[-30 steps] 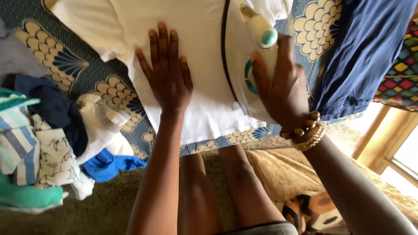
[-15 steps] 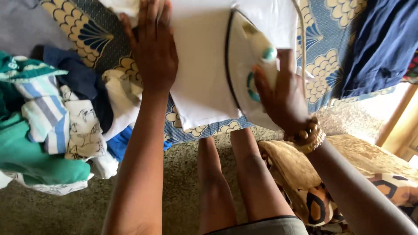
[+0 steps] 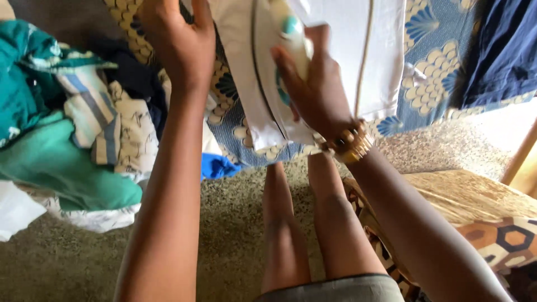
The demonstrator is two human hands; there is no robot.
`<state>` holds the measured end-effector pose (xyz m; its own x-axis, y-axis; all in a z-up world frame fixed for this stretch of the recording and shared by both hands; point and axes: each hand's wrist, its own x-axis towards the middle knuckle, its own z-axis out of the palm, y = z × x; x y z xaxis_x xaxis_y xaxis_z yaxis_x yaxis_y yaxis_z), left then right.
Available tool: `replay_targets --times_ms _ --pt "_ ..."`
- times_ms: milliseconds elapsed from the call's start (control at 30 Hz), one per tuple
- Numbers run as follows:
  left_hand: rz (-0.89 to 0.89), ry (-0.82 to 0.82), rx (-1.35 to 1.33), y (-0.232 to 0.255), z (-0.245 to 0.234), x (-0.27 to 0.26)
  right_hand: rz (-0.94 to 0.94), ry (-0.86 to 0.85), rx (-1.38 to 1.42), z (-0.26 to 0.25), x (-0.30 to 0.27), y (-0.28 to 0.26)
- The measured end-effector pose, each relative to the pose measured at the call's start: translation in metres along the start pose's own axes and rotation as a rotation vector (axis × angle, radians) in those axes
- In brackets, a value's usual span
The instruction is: Iron and fold various items of clothing on an ironing board.
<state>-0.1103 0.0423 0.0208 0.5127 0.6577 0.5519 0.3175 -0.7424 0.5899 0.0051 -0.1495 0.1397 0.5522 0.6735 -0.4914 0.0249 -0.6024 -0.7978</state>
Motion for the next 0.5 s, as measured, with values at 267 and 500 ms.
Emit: replay_targets --times_ms 267,500 --pt "-0.309 -0.042 -0.175 -0.005 -0.004 -0.015 -0.347 -0.014 -0.244 0.034 -0.056 0.033" --pt "-0.327 0.044 -0.196 -0.027 -0.004 -0.026 -0.014 0.002 -0.223 0.035 -0.029 0.02"
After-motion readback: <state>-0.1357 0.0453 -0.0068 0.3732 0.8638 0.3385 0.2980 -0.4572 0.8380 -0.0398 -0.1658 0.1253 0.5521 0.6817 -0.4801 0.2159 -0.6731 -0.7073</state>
